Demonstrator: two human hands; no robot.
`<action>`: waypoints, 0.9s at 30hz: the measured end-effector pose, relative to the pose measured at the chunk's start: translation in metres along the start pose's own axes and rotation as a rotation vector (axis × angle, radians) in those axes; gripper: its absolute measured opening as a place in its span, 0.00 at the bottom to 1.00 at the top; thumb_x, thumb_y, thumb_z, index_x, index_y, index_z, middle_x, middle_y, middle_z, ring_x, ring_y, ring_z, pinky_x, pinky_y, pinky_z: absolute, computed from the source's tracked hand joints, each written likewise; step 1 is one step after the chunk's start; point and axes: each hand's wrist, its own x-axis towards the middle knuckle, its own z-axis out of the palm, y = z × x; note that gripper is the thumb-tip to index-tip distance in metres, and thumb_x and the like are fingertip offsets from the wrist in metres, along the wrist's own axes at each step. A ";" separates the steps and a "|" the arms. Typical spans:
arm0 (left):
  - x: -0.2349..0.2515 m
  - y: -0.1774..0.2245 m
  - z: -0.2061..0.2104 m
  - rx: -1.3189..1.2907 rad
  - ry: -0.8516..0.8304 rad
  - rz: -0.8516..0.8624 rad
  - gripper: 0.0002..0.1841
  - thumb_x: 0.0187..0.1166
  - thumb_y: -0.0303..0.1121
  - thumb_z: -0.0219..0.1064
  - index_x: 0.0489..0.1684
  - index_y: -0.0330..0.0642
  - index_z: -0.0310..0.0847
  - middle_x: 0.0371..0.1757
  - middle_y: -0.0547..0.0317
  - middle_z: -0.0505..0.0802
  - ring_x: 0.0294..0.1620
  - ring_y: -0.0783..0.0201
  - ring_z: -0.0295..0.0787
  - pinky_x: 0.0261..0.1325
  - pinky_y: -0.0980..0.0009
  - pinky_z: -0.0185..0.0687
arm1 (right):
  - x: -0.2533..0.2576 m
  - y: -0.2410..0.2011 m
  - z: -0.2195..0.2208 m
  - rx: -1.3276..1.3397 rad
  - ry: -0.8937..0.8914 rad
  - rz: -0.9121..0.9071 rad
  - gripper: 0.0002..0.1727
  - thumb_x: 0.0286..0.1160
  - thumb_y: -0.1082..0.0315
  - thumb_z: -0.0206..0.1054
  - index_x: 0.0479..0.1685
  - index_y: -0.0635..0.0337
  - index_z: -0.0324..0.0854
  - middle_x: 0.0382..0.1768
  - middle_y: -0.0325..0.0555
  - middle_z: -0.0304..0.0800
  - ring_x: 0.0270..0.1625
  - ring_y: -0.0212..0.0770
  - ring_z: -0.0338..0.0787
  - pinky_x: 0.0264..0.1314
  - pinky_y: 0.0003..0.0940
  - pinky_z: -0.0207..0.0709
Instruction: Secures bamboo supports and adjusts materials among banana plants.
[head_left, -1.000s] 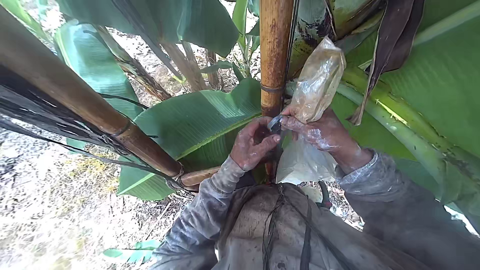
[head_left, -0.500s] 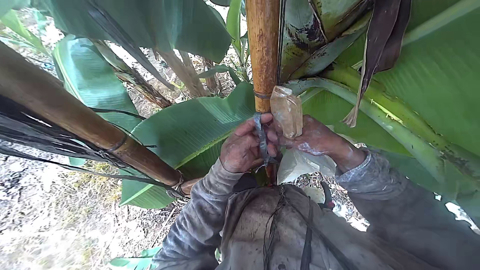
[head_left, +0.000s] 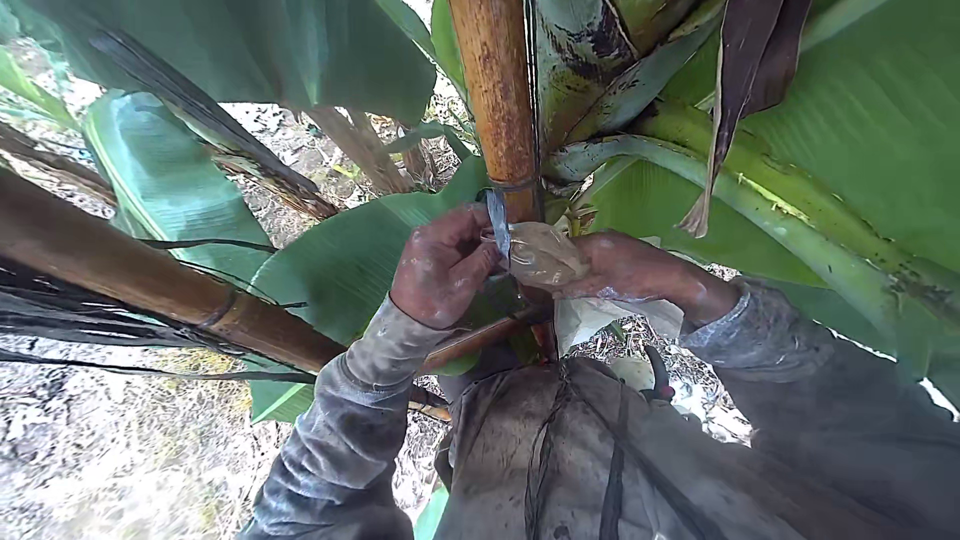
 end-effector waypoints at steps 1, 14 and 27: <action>-0.002 -0.003 -0.002 -0.007 0.011 0.002 0.07 0.76 0.21 0.67 0.48 0.35 0.85 0.40 0.61 0.92 0.31 0.75 0.87 0.33 0.78 0.86 | -0.005 0.004 -0.006 0.008 0.007 -0.015 0.21 0.69 0.55 0.80 0.59 0.52 0.87 0.42 0.43 0.93 0.44 0.38 0.91 0.53 0.45 0.85; -0.032 -0.026 -0.027 0.166 0.154 -0.094 0.04 0.83 0.28 0.59 0.48 0.43 0.78 0.36 0.62 0.87 0.27 0.71 0.85 0.31 0.72 0.86 | -0.050 0.032 -0.044 -0.474 0.565 -0.062 0.13 0.84 0.61 0.65 0.52 0.60 0.89 0.47 0.56 0.92 0.51 0.58 0.92 0.53 0.61 0.81; -0.045 -0.029 -0.068 0.114 0.261 -0.078 0.11 0.76 0.22 0.57 0.48 0.48 0.78 0.36 0.80 0.88 0.35 0.83 0.86 0.42 0.81 0.86 | -0.099 0.068 -0.015 0.031 0.699 0.073 0.16 0.85 0.65 0.58 0.67 0.49 0.81 0.50 0.37 0.90 0.46 0.27 0.89 0.50 0.29 0.86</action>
